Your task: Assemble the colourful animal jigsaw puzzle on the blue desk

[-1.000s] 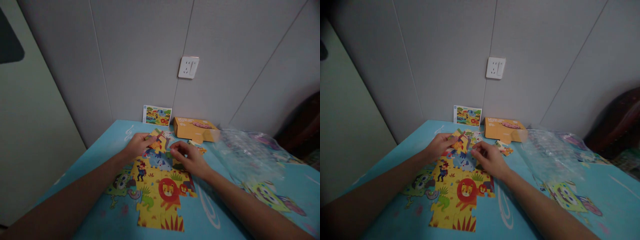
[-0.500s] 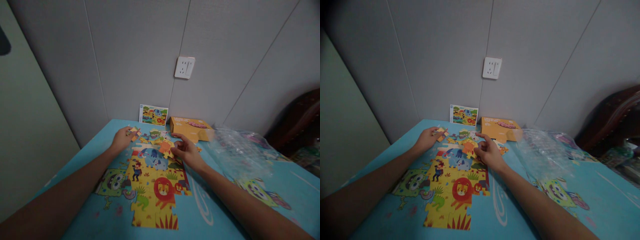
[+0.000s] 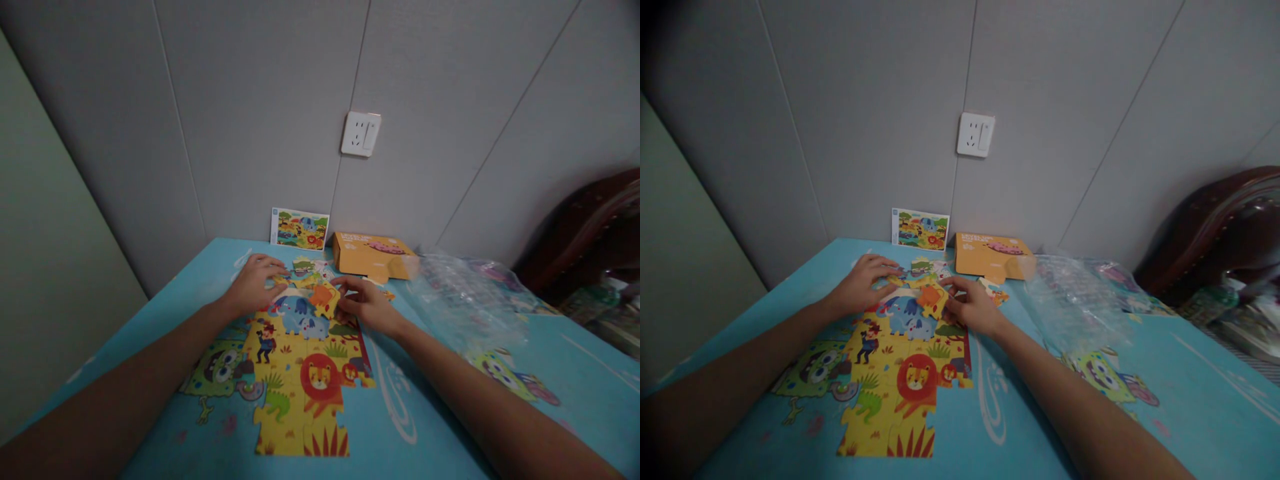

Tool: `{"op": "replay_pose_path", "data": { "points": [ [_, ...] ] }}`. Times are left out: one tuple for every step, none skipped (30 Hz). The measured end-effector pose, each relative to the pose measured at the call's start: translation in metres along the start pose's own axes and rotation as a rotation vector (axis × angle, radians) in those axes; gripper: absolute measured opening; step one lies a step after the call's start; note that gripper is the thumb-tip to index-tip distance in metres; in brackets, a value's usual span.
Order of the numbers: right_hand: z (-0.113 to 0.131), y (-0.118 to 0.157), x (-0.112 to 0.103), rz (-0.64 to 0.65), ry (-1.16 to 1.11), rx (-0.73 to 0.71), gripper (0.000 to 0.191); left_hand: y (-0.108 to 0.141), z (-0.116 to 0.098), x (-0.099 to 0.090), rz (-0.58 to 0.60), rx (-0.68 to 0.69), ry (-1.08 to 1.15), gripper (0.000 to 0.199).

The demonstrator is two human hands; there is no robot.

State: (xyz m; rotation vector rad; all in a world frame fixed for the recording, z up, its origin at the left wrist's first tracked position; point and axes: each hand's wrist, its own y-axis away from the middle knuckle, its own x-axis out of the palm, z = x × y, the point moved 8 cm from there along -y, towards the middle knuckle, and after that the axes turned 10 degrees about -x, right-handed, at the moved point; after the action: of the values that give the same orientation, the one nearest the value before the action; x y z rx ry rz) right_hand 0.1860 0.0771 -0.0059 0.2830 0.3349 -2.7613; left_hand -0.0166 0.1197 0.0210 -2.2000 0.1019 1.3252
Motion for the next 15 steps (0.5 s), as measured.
{"op": "replay_pose_path", "data": {
  "points": [
    [-0.003,0.000,0.001,0.024,0.058,0.023,0.029,0.004,-0.014,0.004,0.067,0.084,0.034,0.027],
    [-0.004,0.000,0.000,0.044,0.128,0.020,0.022,0.010,-0.026,0.007,0.131,0.159,0.061,0.027],
    [-0.002,0.000,-0.001,0.060,0.197,-0.006,0.018,0.015,-0.037,0.010,0.189,0.217,0.080,0.027],
    [0.001,-0.001,-0.002,0.076,0.253,-0.049,0.018,0.021,-0.046,0.014,0.239,0.262,0.094,0.028],
    [0.005,-0.001,-0.002,0.097,0.298,-0.099,0.023,0.026,-0.053,0.017,0.286,0.296,0.104,0.031],
    [0.009,0.000,-0.002,0.123,0.337,-0.143,0.031,0.030,-0.059,0.021,0.330,0.318,0.110,0.035],
    [0.013,0.001,0.000,0.162,0.376,-0.174,0.041,0.034,-0.062,0.024,0.371,0.330,0.113,0.041],
    [0.015,0.002,0.001,0.210,0.415,-0.191,0.049,0.038,-0.064,0.027,0.408,0.335,0.114,0.047],
    [0.018,0.004,0.003,0.259,0.456,-0.199,0.053,0.040,-0.065,0.030,0.440,0.337,0.112,0.053],
    [0.020,0.005,0.004,0.299,0.491,-0.198,0.053,0.042,-0.065,0.032,0.467,0.335,0.108,0.057],
    [0.021,0.006,0.003,0.327,0.515,-0.187,0.050,0.044,-0.065,0.033,0.490,0.333,0.104,0.060],
    [0.022,0.007,0.002,0.348,0.520,-0.163,0.045,0.045,-0.065,0.034,0.516,0.332,0.099,0.061],
    [0.023,0.008,-0.001,0.361,0.502,-0.125,0.039,0.047,-0.065,0.035,0.544,0.336,0.091,0.063],
    [0.022,0.009,-0.003,0.372,0.465,-0.072,0.032,0.048,-0.065,0.036,0.568,0.343,0.083,0.064],
    [0.021,0.011,-0.005,0.389,0.410,-0.012,0.025,0.050,-0.065,0.036,0.589,0.351,0.072,0.066]
  ]
}}
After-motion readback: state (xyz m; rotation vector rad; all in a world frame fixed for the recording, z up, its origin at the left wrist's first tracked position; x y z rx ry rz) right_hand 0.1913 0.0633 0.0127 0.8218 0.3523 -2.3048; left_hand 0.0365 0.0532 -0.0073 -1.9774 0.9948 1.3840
